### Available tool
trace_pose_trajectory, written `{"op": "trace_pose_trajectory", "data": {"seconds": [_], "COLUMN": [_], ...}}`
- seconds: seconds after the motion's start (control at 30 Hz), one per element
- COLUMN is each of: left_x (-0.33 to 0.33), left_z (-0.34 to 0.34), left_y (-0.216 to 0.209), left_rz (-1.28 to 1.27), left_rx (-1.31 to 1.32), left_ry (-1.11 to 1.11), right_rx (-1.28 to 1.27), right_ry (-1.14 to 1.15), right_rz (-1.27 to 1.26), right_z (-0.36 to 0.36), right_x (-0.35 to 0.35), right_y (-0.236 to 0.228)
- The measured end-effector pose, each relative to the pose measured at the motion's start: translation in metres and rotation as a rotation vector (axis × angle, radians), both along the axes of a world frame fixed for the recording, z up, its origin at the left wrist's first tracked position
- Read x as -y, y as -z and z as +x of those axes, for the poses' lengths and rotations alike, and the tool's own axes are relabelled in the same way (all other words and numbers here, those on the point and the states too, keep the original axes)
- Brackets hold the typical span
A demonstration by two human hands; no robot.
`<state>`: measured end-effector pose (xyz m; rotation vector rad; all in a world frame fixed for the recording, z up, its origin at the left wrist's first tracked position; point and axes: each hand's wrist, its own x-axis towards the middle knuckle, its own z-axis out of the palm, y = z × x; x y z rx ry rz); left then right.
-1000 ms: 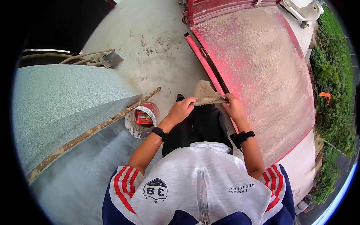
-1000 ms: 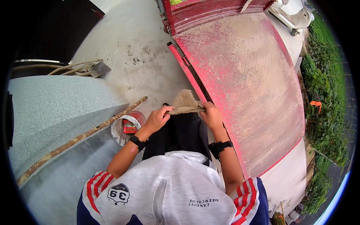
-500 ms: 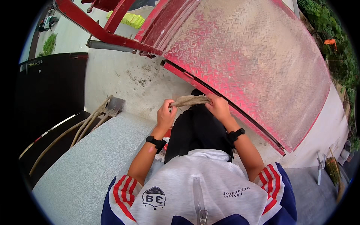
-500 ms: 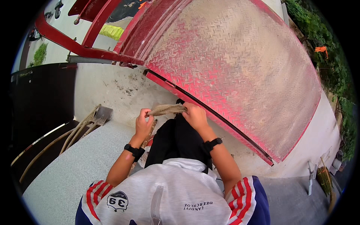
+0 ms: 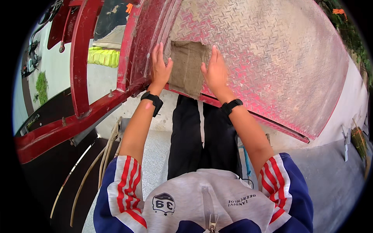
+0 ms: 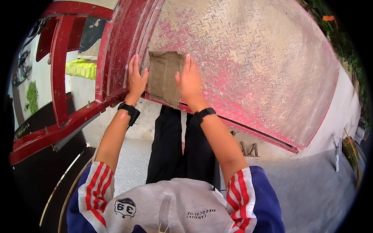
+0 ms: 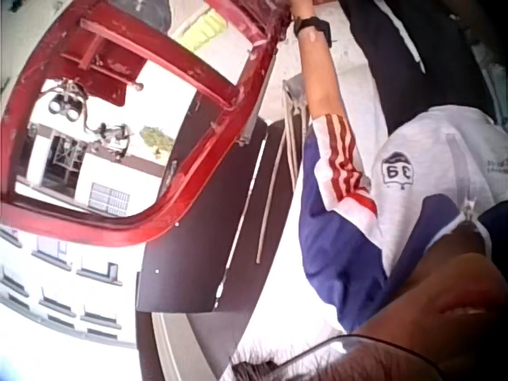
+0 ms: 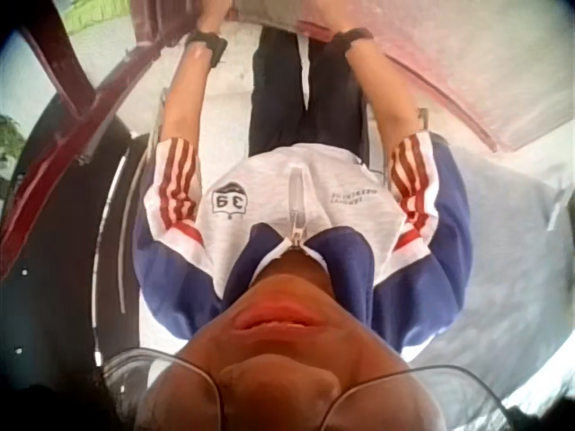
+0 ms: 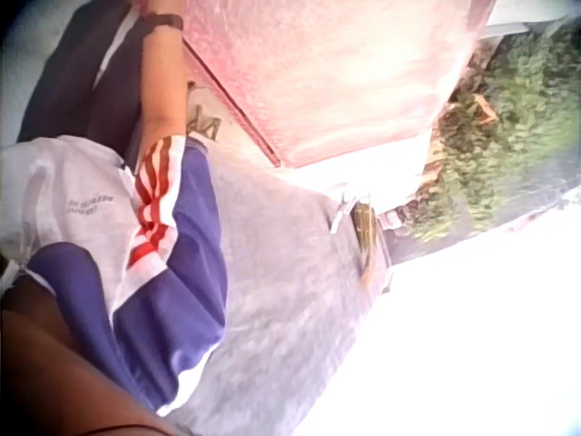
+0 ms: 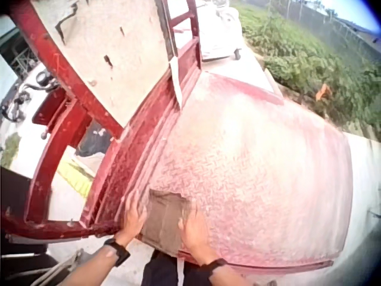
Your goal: The person cleans the red metal tailgate and cargo bed of a vehicle using a cloth, wiping along the interior hinges, frame, and flat surfaces.
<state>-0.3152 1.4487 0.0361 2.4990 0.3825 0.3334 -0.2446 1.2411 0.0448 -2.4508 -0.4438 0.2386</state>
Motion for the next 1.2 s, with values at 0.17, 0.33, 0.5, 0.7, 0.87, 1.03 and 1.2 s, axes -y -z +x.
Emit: {"op": "trace_pose_trajectory", "data": {"seconds": [0.17, 0.33, 0.5, 0.7, 0.87, 1.03, 1.2], "left_x": [0.018, 0.026, 0.03, 0.034, 0.034, 0.026, 0.007], "left_z": [-0.01, -0.044, -0.037, -0.005, 0.04, 0.121, 0.2], "left_y": [0.068, 0.119, 0.117, 0.12, 0.123, 0.122, 0.132], "left_rz": [0.125, 0.211, 0.203, 0.256, 0.248, 0.303, 0.337], "left_rx": [-0.284, -0.43, -0.492, -0.562, -0.505, -0.389, -0.209], "left_ry": [0.248, 0.278, 0.243, 0.219, 0.191, 0.219, 0.276], "right_rx": [-0.036, -0.004, -0.04, 0.011, 0.046, 0.12, 0.255], "right_ry": [-0.162, -0.232, -0.224, -0.225, -0.206, -0.173, -0.139], "right_rz": [-0.029, -0.233, -0.18, -0.291, -0.281, -0.272, -0.216], "right_z": [-0.042, -0.069, -0.067, -0.039, 0.005, 0.083, 0.16], "right_x": [-0.048, -0.058, -0.055, -0.056, -0.059, -0.066, -0.077], "right_y": [0.069, 0.109, 0.117, 0.123, 0.125, 0.126, 0.138]}}
